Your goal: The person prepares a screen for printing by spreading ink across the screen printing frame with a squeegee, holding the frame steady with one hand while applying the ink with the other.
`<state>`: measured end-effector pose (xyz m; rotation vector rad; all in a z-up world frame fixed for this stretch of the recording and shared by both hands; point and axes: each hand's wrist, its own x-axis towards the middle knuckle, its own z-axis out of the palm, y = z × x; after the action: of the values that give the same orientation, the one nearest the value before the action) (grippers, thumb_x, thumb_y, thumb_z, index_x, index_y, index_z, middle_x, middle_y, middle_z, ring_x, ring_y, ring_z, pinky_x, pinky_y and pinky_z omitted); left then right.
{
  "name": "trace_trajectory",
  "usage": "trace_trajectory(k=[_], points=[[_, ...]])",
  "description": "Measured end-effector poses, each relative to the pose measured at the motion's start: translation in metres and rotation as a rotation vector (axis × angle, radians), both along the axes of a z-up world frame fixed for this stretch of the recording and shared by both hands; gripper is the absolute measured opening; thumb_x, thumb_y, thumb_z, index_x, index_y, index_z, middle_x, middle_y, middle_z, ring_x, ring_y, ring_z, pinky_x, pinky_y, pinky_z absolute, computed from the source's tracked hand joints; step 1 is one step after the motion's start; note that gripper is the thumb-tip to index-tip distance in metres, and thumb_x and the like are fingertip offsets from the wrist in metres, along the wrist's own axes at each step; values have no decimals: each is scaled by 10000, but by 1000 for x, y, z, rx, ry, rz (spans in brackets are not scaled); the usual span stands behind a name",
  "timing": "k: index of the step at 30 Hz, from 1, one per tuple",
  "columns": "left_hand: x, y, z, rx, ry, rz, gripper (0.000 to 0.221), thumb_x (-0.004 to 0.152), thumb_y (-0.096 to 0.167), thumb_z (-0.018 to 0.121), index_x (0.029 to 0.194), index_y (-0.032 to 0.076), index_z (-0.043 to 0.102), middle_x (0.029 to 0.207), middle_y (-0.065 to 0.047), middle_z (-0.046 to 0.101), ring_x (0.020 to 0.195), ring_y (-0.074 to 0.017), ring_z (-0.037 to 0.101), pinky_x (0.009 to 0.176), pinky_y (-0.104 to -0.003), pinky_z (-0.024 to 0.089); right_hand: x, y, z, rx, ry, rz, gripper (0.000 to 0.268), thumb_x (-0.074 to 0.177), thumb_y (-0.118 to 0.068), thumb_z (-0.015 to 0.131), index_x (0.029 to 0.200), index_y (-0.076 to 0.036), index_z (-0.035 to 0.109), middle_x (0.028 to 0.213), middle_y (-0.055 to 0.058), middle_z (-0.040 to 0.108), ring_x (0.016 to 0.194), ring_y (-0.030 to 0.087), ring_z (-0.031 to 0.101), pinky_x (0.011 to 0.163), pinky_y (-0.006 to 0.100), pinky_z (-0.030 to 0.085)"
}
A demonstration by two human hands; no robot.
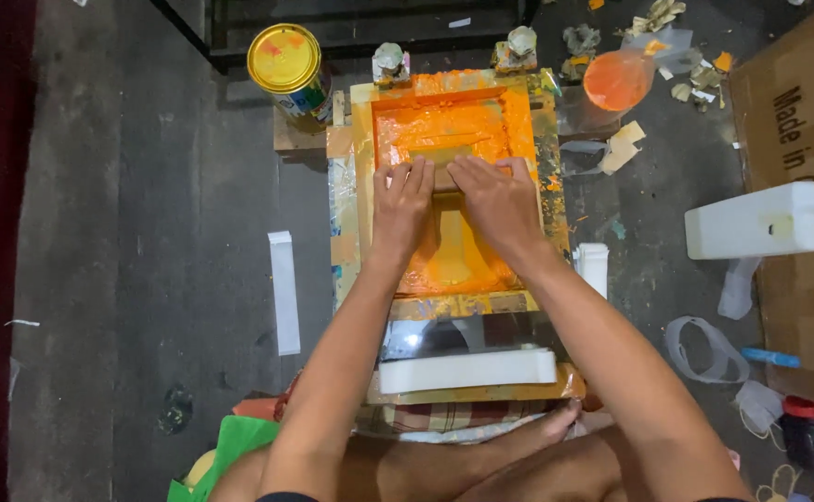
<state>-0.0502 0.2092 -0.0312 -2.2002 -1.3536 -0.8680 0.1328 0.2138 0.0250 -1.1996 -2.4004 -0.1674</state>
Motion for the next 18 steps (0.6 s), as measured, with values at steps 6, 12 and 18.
trace_trajectory(k=[6,12,18], points=[[3,-6,7,-46,1,27,255,924,-9,693,1172,24,738,1096,-167,759,1036,-283,663,931,-436,459,2,-3,7,-9,-6,2,258,955,-39,661,1173,-160,728,1140,-9,782,1165,93,697,1008,333,380],[11,-45,34,-161,-14,45,68,920,91,655,970,120,692,853,-26,691,902,-192,643,858,-362,436,9,-39,21,-237,-6,-19,374,867,-16,665,1188,-201,718,1031,-56,782,1066,128,723,955,347,425],[19,-101,54,-264,-71,52,57,873,82,667,904,131,670,806,2,649,851,-190,638,843,-365,421,19,-88,34,-279,-29,11,342,826,0,700,1124,-168,713,923,-11,774,961,191,737,897,368,440]])
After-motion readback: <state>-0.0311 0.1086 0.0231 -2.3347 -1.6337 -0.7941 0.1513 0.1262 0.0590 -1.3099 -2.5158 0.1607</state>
